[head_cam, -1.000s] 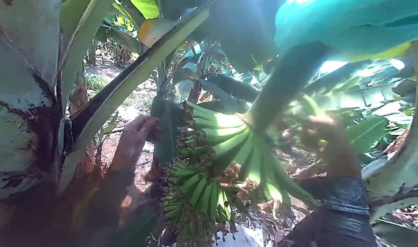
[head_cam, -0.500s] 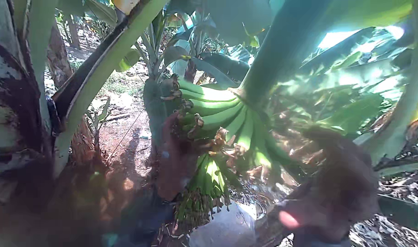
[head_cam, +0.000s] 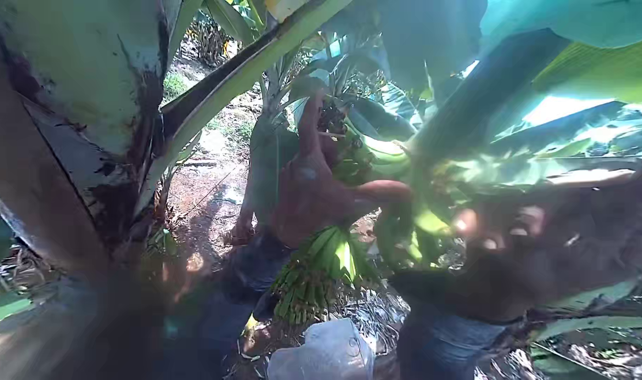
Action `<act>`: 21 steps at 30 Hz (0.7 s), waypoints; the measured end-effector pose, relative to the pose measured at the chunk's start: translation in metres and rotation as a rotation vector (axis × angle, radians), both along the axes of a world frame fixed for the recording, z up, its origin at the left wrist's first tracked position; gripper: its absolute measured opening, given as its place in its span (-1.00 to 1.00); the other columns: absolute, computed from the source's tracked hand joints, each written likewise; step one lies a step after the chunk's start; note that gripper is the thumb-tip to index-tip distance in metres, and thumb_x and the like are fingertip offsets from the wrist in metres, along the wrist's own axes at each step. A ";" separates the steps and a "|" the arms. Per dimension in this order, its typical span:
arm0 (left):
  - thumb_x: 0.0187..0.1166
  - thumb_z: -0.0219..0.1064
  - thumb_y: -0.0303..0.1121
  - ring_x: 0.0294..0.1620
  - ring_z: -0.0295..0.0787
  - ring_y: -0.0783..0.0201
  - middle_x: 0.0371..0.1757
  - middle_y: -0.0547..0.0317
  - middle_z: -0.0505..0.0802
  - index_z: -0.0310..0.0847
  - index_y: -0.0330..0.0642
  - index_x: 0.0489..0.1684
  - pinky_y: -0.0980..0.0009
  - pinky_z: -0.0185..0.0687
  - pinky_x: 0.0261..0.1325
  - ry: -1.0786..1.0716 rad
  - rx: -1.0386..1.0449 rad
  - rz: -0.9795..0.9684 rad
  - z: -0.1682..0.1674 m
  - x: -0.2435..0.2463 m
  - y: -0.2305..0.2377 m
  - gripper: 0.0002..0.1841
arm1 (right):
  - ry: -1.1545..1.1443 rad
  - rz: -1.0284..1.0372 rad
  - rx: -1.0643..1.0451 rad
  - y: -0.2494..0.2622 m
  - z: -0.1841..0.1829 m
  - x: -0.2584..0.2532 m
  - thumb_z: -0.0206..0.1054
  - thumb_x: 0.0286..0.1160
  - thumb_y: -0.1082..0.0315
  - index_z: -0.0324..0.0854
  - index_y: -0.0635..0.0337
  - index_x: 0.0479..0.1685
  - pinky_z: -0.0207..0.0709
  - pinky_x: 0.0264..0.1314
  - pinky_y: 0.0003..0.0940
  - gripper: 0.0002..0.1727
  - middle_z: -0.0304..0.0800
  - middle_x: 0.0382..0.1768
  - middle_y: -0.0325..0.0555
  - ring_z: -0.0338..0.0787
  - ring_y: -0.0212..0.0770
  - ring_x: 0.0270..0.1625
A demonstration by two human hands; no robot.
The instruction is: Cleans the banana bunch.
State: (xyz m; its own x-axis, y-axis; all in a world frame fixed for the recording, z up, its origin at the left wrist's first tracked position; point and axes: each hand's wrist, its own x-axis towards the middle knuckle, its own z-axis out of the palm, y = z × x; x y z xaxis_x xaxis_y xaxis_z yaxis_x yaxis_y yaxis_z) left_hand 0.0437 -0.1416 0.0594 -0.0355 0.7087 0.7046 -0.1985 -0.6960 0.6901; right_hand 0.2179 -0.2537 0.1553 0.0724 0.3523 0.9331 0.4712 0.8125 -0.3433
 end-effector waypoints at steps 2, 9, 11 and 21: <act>0.51 0.52 -0.05 -0.27 0.73 0.09 -0.02 -0.11 0.76 0.20 -0.22 0.68 0.17 0.72 -0.29 0.045 0.039 0.132 0.015 0.014 0.007 -0.19 | 0.053 0.038 0.071 -0.010 -0.003 0.011 -0.22 0.91 0.21 0.52 0.00 -0.11 0.51 -0.79 -0.46 -0.64 0.53 -0.66 -0.38 0.50 -0.40 -0.77; 0.86 0.03 -0.29 -0.78 0.32 0.38 -0.62 0.22 0.46 0.34 -0.13 0.01 0.51 0.35 -0.73 -0.711 -0.191 -0.422 -0.022 0.017 0.055 -0.88 | -0.880 -0.800 0.262 -0.015 -0.071 -0.012 0.63 0.28 -0.05 0.67 -0.32 0.33 0.01 0.78 0.23 -0.45 0.30 0.67 -0.07 0.19 0.08 0.77; 0.83 0.07 -0.33 -0.71 0.42 0.37 -0.51 0.25 0.54 0.31 -0.13 0.15 0.46 0.52 -0.67 -0.736 -0.260 -0.388 -0.034 0.018 0.077 -0.87 | -0.964 -0.782 0.248 -0.001 -0.077 0.001 0.61 0.36 0.11 0.71 -0.24 0.28 -0.10 0.73 0.51 -0.55 0.40 0.66 0.08 0.24 0.27 0.76; 0.78 0.22 -0.18 -0.67 0.55 0.22 -0.22 -0.02 0.76 0.48 -0.04 0.40 0.41 0.49 -0.69 -0.241 -0.363 -0.535 -0.066 0.043 0.037 -0.67 | -1.075 -0.157 -0.144 -0.065 -0.019 -0.009 0.11 0.75 -0.01 0.68 0.04 -0.31 0.41 0.59 -0.22 -0.60 0.73 -0.44 -0.27 0.80 -0.26 0.08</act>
State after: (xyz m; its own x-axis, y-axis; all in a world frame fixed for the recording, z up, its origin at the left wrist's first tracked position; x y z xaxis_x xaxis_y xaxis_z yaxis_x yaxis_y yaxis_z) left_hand 0.0866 -0.1043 -0.0065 0.2592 0.8617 0.4361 -0.6275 -0.1930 0.7543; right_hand 0.2092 -0.3186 0.1361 -0.7014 0.5209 0.4865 0.6761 0.7023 0.2228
